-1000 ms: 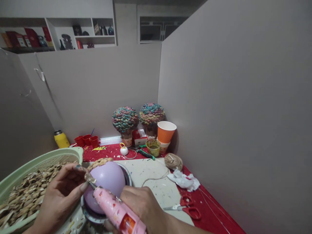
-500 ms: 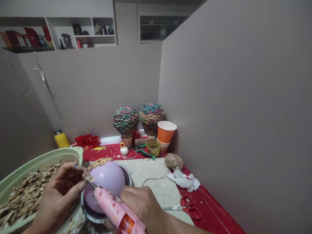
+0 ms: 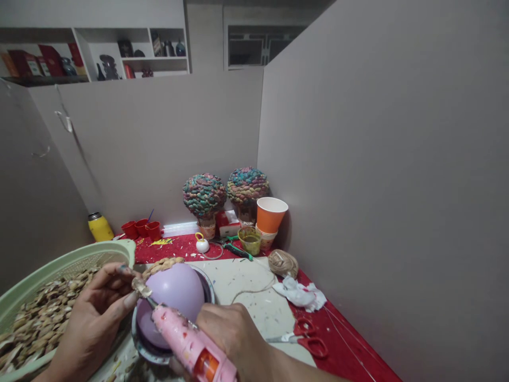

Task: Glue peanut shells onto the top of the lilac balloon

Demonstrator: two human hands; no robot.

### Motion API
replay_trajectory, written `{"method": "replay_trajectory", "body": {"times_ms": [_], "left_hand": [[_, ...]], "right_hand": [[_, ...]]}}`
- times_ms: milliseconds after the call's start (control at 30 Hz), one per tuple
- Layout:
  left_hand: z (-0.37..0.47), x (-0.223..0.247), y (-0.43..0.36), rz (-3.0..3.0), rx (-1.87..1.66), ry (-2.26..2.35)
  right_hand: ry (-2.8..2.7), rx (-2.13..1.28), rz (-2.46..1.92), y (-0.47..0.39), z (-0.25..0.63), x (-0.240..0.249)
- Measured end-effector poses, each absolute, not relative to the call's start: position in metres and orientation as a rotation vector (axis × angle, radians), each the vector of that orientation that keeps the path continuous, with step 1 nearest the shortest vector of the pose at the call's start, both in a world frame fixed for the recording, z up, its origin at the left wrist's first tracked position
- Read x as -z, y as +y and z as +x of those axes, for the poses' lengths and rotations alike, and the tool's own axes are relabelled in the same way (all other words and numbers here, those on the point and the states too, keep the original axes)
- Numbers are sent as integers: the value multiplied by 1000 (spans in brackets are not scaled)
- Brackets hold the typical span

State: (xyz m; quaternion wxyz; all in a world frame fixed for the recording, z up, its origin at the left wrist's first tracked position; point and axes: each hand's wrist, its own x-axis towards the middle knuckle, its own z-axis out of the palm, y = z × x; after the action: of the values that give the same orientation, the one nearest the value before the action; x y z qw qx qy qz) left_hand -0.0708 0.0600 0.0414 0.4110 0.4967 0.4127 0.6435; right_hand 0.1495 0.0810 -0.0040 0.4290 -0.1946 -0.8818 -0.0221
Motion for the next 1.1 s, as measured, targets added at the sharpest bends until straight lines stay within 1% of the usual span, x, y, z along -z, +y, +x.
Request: {"method": "replay_trajectory", "body": {"times_ms": [333, 467, 633, 767, 833, 933, 1033, 1100], "left_hand": [[-73, -41, 61, 1177, -1585, 960], [-72, -42, 61, 1144, -1555, 934], [-68, -51, 59, 1040, -1524, 887], [-74, -59, 57, 1012, -1509, 831], [-82, -64, 56, 1037, -1548, 816], [-96, -74, 53, 1085, -1672, 794], [-104, -85, 50, 1088, -1768, 798], [-106, -90, 48, 1091, -1794, 798]], "right_hand": [[-2288, 84, -532, 81, 152, 1], [-2306, 32, -533, 81, 153, 0], [-2301, 15, -538, 81, 152, -2], [-2218, 85, -490, 86, 156, -7], [-2175, 36, -517, 93, 161, -7], [-2154, -146, -728, 114, 171, -4], [-2182, -160, -1091, 141, 182, 5], [-2224, -147, -1230, 156, 188, 12]]}}
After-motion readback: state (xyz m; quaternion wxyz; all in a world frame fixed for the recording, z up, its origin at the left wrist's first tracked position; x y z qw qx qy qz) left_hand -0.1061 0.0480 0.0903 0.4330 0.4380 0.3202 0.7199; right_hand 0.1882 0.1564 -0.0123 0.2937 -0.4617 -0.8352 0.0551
